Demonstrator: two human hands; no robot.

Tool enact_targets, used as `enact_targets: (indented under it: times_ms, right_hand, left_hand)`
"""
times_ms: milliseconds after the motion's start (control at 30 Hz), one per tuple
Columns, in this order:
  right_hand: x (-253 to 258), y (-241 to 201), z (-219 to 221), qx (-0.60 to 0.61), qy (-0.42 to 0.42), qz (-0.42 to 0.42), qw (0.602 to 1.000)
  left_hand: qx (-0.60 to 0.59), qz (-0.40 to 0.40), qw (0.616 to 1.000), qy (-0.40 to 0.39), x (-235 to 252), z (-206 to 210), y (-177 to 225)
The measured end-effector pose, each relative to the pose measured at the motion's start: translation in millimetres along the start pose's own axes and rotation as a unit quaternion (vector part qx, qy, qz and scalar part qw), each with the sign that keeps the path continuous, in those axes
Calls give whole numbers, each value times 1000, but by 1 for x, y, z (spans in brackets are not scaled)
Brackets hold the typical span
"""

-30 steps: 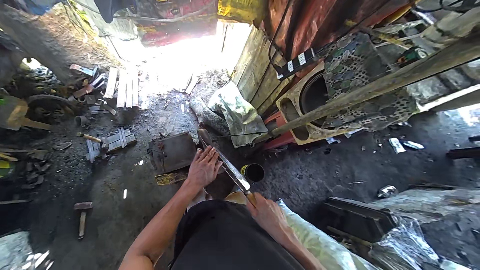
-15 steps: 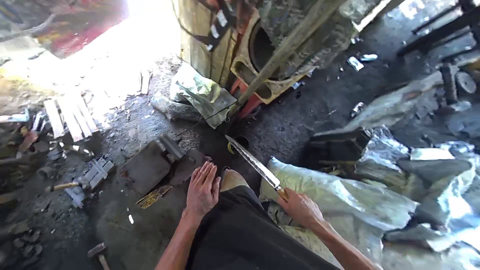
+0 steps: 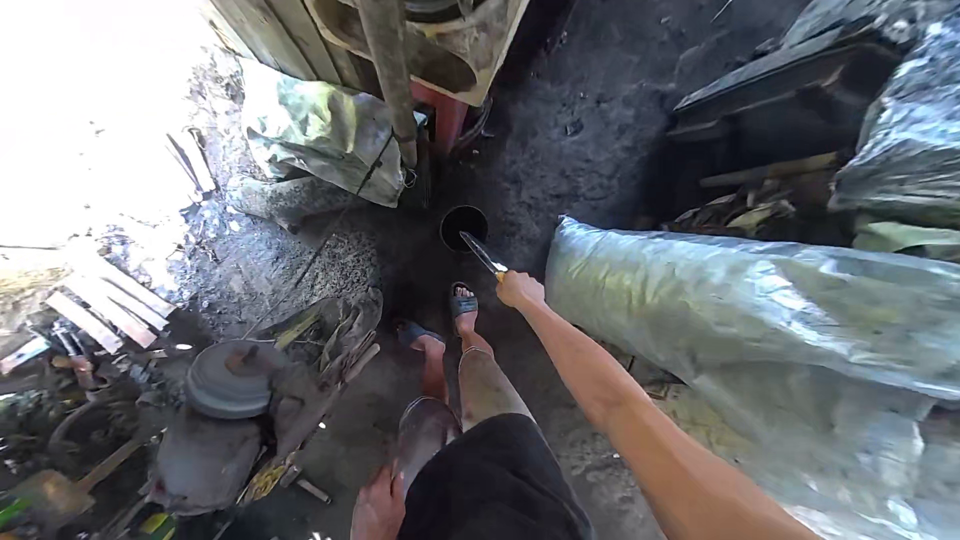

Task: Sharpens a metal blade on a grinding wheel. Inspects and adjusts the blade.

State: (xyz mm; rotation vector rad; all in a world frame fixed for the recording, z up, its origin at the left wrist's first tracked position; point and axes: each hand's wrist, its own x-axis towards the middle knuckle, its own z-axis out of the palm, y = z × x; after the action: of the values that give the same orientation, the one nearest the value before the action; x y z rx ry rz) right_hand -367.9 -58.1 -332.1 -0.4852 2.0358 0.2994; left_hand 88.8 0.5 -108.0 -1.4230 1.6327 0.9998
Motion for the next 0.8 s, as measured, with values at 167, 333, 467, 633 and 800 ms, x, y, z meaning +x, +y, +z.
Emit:
enact_targets:
  times_ms: [167,333,467,633,800]
  right_hand:
    - [69,-16,15,20,-4,-6,1000]
    - [73,-13,2,19,-31,1,999]
    - [-4,38,-23,-10,-22,-54,998]
    - [-164,123,-49,-70,43,-127,988]
    - [-260,179,-49,-14,257,-380,889]
  left_hand:
    - [-27,-26,999,31,-1,16,7]
    - [-47,-16,998,39,10,16,34]
    - [-117,0,992,55,24,-10,71]
    - [-376,91,916,110,51,-52,137]
    - [-632,158,747,136,47,-126,197]
